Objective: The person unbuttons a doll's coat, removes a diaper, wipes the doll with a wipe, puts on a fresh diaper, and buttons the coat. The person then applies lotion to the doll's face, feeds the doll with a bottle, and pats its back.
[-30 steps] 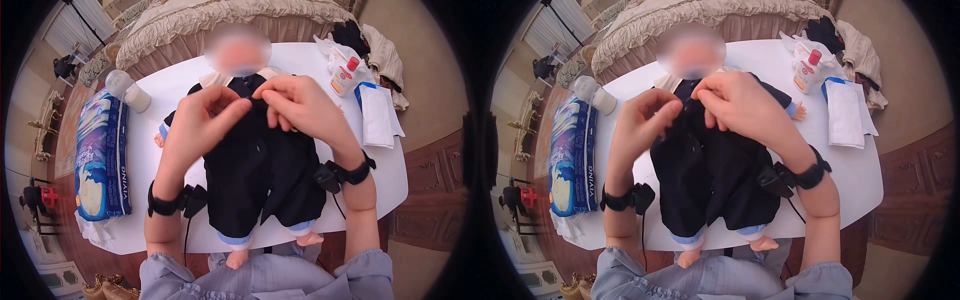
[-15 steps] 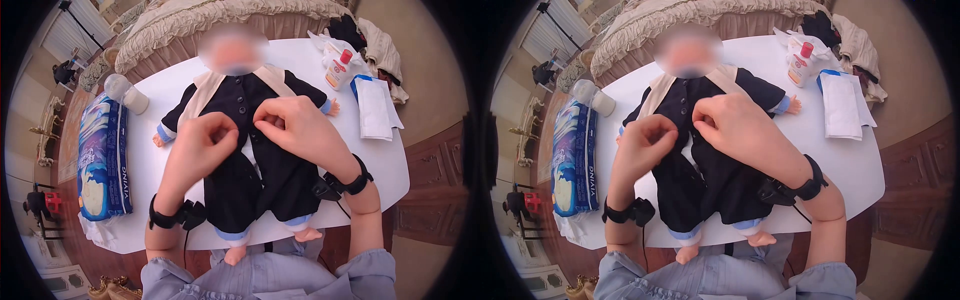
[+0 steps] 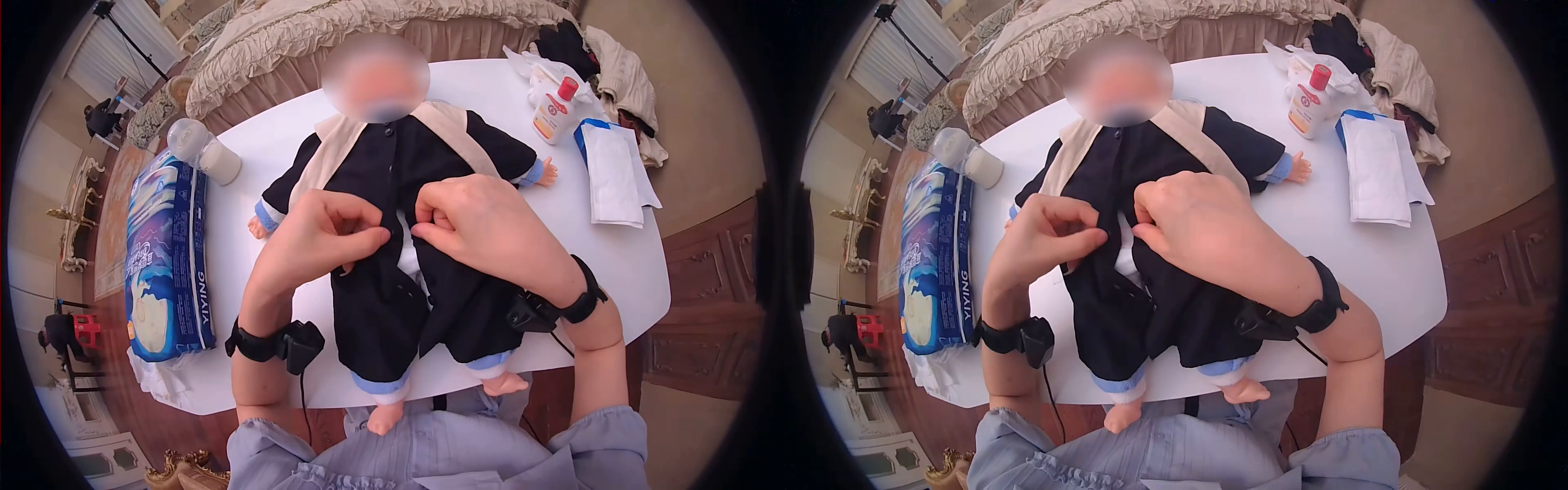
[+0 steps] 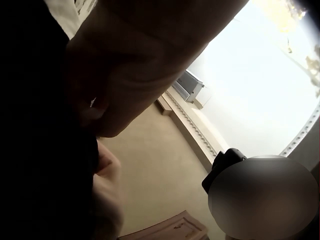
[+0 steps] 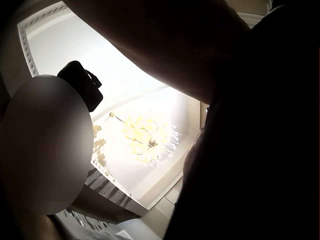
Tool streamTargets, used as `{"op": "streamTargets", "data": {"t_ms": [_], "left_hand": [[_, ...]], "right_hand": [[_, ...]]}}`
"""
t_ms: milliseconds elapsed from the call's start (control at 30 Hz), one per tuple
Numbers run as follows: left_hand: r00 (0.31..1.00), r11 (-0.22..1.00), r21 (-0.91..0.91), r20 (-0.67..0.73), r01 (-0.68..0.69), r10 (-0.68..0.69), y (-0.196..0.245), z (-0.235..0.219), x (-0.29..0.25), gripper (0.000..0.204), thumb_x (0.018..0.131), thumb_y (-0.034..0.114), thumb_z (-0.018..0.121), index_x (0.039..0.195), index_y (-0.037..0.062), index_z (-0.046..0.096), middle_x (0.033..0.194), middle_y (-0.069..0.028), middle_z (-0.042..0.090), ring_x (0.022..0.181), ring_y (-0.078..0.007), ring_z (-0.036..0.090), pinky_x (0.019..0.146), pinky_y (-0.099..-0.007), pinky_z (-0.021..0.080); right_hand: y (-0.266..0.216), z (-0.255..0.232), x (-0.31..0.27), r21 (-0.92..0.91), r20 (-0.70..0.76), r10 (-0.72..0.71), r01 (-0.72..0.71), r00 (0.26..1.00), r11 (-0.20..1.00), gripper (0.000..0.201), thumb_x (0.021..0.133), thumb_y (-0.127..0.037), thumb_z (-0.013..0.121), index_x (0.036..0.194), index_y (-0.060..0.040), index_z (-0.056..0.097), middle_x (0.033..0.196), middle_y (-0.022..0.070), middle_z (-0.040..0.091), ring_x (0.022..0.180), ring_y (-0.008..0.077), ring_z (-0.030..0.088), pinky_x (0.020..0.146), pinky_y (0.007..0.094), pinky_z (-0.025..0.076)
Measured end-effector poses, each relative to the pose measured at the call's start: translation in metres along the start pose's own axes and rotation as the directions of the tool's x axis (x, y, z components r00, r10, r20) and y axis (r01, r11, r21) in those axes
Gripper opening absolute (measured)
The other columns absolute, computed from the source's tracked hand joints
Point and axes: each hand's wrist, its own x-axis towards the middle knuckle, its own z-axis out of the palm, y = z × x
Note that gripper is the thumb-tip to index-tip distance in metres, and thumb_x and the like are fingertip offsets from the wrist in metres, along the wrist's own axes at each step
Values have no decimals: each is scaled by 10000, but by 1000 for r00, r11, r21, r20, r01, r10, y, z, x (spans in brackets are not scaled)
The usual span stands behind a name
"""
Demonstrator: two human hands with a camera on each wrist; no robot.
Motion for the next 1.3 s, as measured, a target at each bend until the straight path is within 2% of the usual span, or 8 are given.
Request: {"op": "streamTargets", "data": {"t_ms": [67,133,167,233,333,733,1000,1300], "left_hand": [[996,987,-155,-87,-51,37,3,1,-1,111,851,59,721,893,-44,708,665,1,629,551,-32,562,474,-186,423],[986,982,-163,-153,-92,67,4,4,-4,115,850,60,727,897,-43,708,674,-1,637,555,-33,568,477,-184,422],[971,976,-170,-220,-134,95,4,6,-5,119,849,62,733,901,-42,709,683,-3,645,559,-34,573,479,-182,420],[961,970,-167,-240,-178,135,5,7,-8,116,850,59,732,903,-43,710,695,0,649,569,-32,575,490,-178,421],[939,956,-162,-287,-244,191,8,11,-12,114,851,52,732,907,-45,710,716,5,655,592,-24,576,512,-172,422],[929,976,-55,-321,-210,182,16,25,-17,144,860,72,738,936,-49,720,732,-14,676,637,-29,605,549,-163,441],[934,954,-149,-288,-261,211,11,22,-12,139,888,38,695,971,-72,709,807,-78,714,698,-76,662,582,-201,520],[893,950,-38,-355,-309,276,7,30,-7,117,863,0,710,970,-46,705,835,-71,722,737,-102,689,628,-218,547]], "right_hand": [[2,2,1,42,1,-6,6,1000,999,138,810,-163,690,767,-40,644,735,148,664,719,341,660,652,416,517],[3,2,0,158,-32,-1,6,999,987,118,820,-109,696,802,-14,627,637,67,599,558,183,582,537,328,432],[2,-1,1,157,-36,1,5,999,988,118,820,-109,696,802,-14,627,637,67,599,558,183,582,537,328,432],[-3,-9,4,457,108,142,-176,984,872,112,853,-90,683,794,-17,624,634,-20,572,566,46,524,518,237,386],[0,-10,5,643,167,193,-255,967,723,119,875,-82,679,792,-20,621,674,-68,559,616,-23,480,529,172,349],[-1,-1,7,823,178,174,-243,969,513,127,875,-82,678,801,-31,588,653,-31,575,518,7,496,455,176,330],[-2,6,7,833,128,220,-225,967,505,113,866,-90,659,813,-12,597,617,-16,583,514,22,511,453,188,339],[-4,7,6,860,142,240,-240,960,451,147,907,-122,653,839,2,617,603,14,614,506,28,521,456,196,355]]}}
